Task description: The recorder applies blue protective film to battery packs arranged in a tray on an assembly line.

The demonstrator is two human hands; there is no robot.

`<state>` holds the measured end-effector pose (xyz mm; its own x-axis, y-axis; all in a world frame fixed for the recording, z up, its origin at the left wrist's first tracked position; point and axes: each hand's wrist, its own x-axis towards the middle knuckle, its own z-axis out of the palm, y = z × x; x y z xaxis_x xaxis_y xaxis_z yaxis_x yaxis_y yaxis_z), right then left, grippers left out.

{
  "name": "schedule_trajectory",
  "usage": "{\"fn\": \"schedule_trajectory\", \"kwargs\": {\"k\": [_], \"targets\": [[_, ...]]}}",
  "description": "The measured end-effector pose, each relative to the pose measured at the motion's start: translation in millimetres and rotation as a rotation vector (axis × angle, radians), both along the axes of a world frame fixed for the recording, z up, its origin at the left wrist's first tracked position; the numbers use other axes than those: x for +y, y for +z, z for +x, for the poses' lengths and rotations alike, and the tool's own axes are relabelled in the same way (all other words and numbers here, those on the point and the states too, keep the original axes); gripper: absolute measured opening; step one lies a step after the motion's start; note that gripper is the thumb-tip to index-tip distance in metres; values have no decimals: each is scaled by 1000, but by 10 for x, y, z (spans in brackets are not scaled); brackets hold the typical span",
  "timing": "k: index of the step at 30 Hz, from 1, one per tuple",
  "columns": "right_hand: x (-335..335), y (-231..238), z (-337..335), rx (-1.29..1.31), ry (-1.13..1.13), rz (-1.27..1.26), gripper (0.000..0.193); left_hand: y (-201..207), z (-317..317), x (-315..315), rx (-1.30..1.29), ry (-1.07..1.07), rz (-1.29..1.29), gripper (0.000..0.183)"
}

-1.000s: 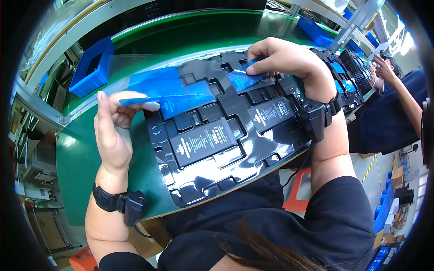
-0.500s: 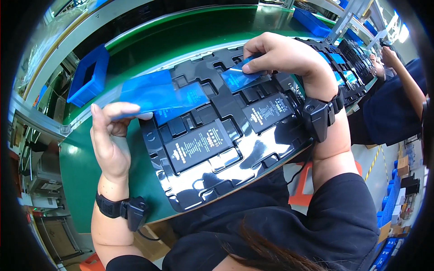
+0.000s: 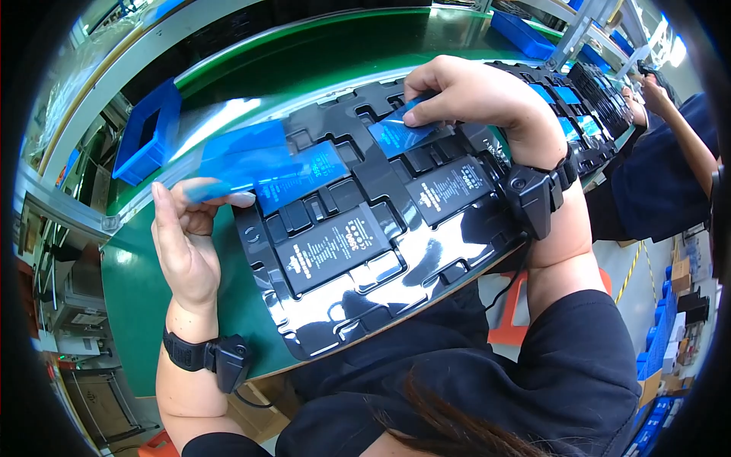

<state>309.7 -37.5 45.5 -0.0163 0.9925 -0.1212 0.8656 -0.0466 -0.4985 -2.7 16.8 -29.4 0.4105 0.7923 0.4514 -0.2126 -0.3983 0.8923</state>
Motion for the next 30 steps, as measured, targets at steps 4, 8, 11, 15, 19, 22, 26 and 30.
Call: {"fn": "schedule_trajectory", "kwargs": {"k": [4, 8, 11, 15, 19, 22, 26, 30], "targets": [[-2, -10, -10, -18, 17, 23, 20, -3, -2, -19, -28, -1, -19, 66], [5, -7, -12, -64, 24, 14, 22, 1, -13, -16, 7, -6, 8, 65], [3, 13, -72, -154, 45, -2, 24, -18, -10, -6, -19, -10, 18, 65], [0, 0, -57, -209, 31, 1, 26, -8, 8, -10, -24, -2, -9, 64], [-152, 83, -189, -406, -123, 198, 23, -17, -21, 1, 26, 15, 33, 62], [-164, 39, -21, -454, -186, 337, 21, 8, 12, -5, 13, -8, 56, 62], [-125, 6, -11, -316, -77, 444, 14, -10, 0, -12, -27, 11, -4, 61], [-89, 14, -54, -256, -77, 305, 13, 3, -5, -34, 9, 28, 20, 61]]}}
